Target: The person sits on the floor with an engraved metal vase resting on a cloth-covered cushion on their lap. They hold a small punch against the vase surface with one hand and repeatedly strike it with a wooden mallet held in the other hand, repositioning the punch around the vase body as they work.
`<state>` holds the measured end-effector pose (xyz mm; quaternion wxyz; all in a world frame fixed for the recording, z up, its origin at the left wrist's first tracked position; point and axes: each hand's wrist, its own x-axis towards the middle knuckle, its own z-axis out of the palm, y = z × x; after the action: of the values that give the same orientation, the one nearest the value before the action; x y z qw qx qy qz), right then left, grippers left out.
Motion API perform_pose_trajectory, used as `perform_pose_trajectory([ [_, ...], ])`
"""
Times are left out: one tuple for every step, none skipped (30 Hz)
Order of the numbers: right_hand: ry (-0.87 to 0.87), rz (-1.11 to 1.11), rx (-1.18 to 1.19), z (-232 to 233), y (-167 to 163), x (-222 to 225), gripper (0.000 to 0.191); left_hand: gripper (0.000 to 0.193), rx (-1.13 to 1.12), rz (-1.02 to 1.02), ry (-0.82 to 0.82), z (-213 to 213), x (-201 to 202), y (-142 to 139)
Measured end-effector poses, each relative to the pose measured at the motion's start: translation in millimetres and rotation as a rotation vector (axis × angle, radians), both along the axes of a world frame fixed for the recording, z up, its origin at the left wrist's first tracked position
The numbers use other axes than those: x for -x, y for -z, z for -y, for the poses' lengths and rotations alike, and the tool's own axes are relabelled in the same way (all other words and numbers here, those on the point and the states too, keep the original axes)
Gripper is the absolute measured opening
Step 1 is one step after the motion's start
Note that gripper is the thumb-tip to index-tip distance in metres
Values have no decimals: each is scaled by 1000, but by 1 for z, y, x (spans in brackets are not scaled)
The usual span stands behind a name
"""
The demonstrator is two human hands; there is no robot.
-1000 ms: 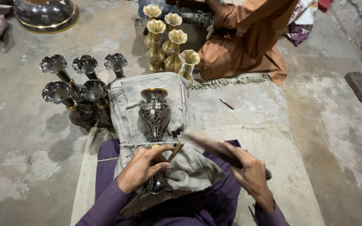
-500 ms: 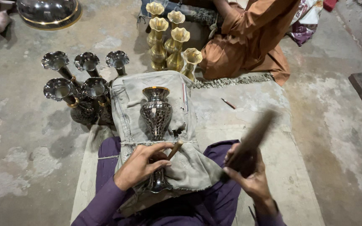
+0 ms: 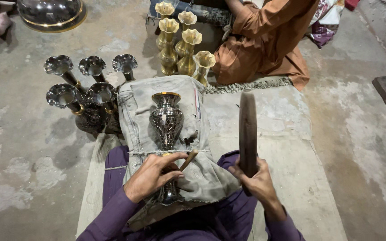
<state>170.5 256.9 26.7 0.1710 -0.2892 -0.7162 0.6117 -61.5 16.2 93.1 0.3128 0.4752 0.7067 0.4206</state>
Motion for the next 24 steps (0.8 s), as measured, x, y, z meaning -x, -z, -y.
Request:
perform_pose_trajectory([
  [45,14,21,-2,-3,0,26,51,28,1,-9,0,-1,0],
  [26,25,6,-3,-6,0,27,52,55,0,-17,-1,-1,1],
  [5,34,-9,-6,-10,0,29,52,82,-1,-26,-1,-1,1],
  [-17,45,-24,-7,-14,0,32,52,72,-1,-26,-1,-1,1],
  [-68,62,-113,-7,-18,0,32,52,62,0,-25,-2,-1,2],
  [-118,79,-202,-10,-23,0,34,52,51,1,-23,-2,-1,3],
  [-167,95,-291,-10,-27,0,37,51,27,-3,-18,-1,-2,3],
  [-204,144,-467,-11,-31,1,36,50,1,-8,-15,-1,-2,4],
  [-242,194,-642,-12,-36,1,35,48,-24,-11,-13,0,-1,4],
  [-279,246,-817,-11,-39,1,35,48,-26,-14,-17,0,-1,5],
  [-223,317,-712,-10,-41,3,34,48,-28,-19,-23,0,-2,5],
  [-166,388,-605,-8,-43,5,34,48,-28,-22,-27,0,-2,5],
  [-108,459,-496,-7,-44,5,33,48,-15,-11,-28,0,-1,5],
  [-160,381,-499,-7,-46,5,37,49,-4,0,-29,0,-1,5],
  [-211,302,-501,-7,-47,4,41,49,8,9,-29,0,-1,6],
  [-263,220,-503,-7,-46,3,45,49,-36,-29,-22,-1,-1,6],
  [-228,299,-601,-7,-46,3,44,50,-78,-68,-16,0,0,5],
  [-192,380,-699,-8,-44,2,45,50,-121,-106,-10,0,0,5],
  [-156,461,-796,-8,-42,0,47,50,-94,-75,-15,0,0,5],
  [-123,392,-692,-8,-39,0,46,51,-67,-44,-20,0,0,5],
  [-91,325,-586,-8,-35,1,45,51,-40,-12,-26,-1,0,5],
  [-57,257,-480,-9,-32,0,44,51,-27,-19,-28,-1,0,5],
  [-107,298,-548,-10,-30,-2,47,51,-15,-25,-29,0,0,5],
  [-156,337,-616,-11,-28,-5,52,51,-4,-34,-30,-1,0,4],
])
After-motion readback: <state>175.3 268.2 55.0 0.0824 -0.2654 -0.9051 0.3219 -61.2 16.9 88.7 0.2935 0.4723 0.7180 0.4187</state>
